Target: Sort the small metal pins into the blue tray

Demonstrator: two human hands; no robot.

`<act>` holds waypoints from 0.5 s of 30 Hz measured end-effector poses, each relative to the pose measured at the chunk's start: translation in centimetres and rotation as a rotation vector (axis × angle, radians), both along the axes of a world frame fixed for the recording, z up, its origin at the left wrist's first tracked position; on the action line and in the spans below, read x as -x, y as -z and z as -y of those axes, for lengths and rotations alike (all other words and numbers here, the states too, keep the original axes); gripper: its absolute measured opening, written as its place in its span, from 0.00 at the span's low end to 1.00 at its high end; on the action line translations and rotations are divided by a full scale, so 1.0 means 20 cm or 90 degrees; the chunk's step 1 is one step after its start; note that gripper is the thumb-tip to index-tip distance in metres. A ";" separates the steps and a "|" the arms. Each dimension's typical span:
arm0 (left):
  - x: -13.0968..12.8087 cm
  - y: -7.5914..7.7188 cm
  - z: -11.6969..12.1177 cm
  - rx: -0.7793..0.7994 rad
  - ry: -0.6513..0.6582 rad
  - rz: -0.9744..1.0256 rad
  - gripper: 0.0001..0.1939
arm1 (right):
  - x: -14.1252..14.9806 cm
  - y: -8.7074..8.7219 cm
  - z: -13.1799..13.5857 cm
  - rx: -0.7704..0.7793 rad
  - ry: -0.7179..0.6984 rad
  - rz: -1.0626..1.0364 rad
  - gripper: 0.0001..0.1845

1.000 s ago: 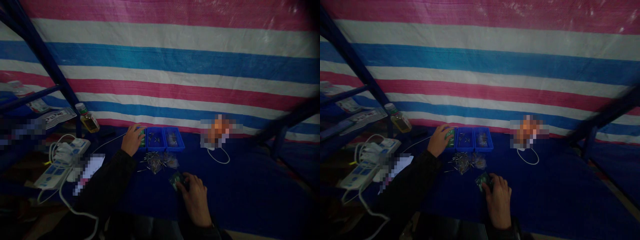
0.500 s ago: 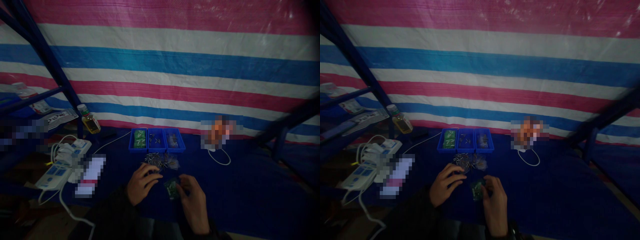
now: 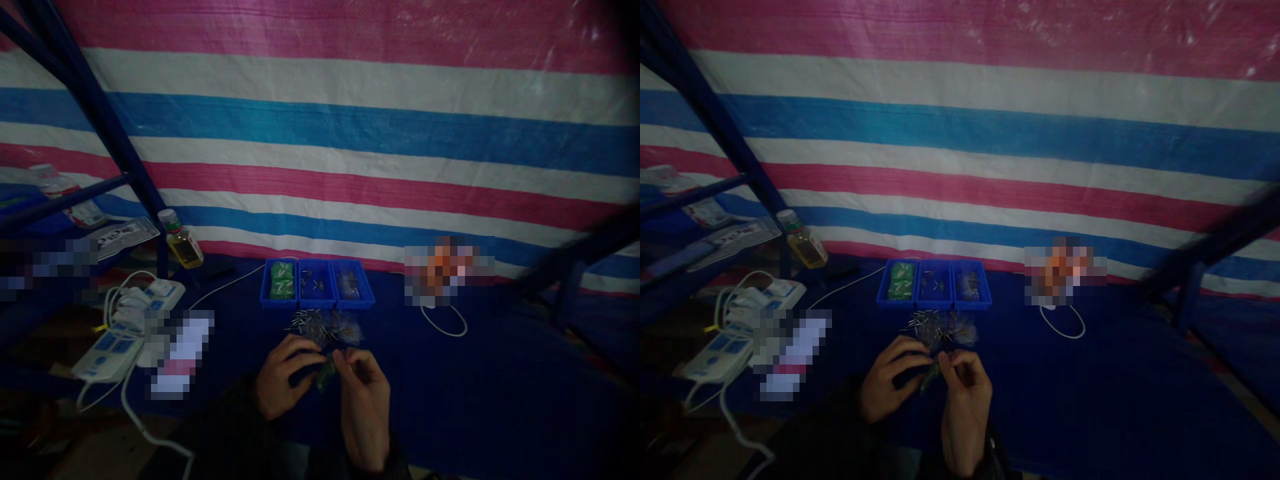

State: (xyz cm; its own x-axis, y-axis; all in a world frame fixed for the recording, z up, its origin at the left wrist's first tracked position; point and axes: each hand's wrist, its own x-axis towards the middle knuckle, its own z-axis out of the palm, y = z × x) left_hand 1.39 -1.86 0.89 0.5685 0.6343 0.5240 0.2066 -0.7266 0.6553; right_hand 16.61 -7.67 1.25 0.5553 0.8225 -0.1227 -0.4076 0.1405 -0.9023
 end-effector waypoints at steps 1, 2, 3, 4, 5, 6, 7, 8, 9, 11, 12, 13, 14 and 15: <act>0.00 0.00 0.00 0.012 -0.012 0.002 0.17 | 0.00 -0.01 -0.01 -0.005 0.008 -0.013 0.18; 0.01 0.00 0.00 0.026 -0.029 0.008 0.18 | 0.00 -0.02 -0.02 -0.007 0.011 -0.025 0.17; 0.01 0.00 0.00 0.041 -0.050 0.017 0.20 | 0.01 -0.03 -0.02 -0.006 0.008 -0.034 0.17; 0.01 0.01 -0.01 0.058 -0.071 0.030 0.22 | 0.01 -0.04 -0.03 -0.004 0.000 -0.041 0.18; 0.02 0.01 -0.01 0.074 -0.089 0.046 0.24 | 0.02 -0.05 -0.03 -0.002 -0.007 -0.047 0.18; 0.02 0.01 -0.01 0.088 -0.102 0.061 0.25 | 0.02 -0.06 -0.03 0.000 -0.009 -0.052 0.18; 0.02 0.01 -0.01 0.097 -0.107 0.070 0.25 | 0.03 -0.06 -0.03 0.000 -0.004 -0.056 0.18; 0.02 0.01 -0.02 0.102 -0.106 0.071 0.24 | 0.04 -0.07 -0.04 -0.002 0.009 -0.061 0.19; 0.02 0.01 -0.02 0.101 -0.098 0.064 0.23 | 0.04 -0.07 -0.03 -0.006 0.025 -0.066 0.19; 0.01 0.00 -0.01 0.089 -0.075 0.040 0.22 | 0.04 -0.07 -0.03 -0.012 0.061 -0.080 0.19; 0.01 -0.01 -0.01 0.082 -0.066 0.032 0.22 | 0.04 -0.07 -0.03 -0.012 0.075 -0.086 0.19; 0.01 -0.02 -0.01 0.076 -0.062 0.030 0.22 | 0.04 -0.06 -0.02 -0.008 0.083 -0.090 0.19; 0.01 -0.02 0.00 0.072 -0.062 0.036 0.22 | 0.04 -0.06 -0.02 -0.004 0.084 -0.093 0.19; 0.01 -0.03 0.00 0.071 -0.065 0.046 0.21 | 0.04 -0.05 -0.02 0.000 0.079 -0.095 0.19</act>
State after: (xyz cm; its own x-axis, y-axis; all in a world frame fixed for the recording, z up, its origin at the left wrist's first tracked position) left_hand 1.21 -1.81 1.41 0.4619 0.7431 0.4842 0.2255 -0.6264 0.7462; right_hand 15.72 -7.34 2.35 0.6282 0.7487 -0.2117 -0.5168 0.1982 -0.8329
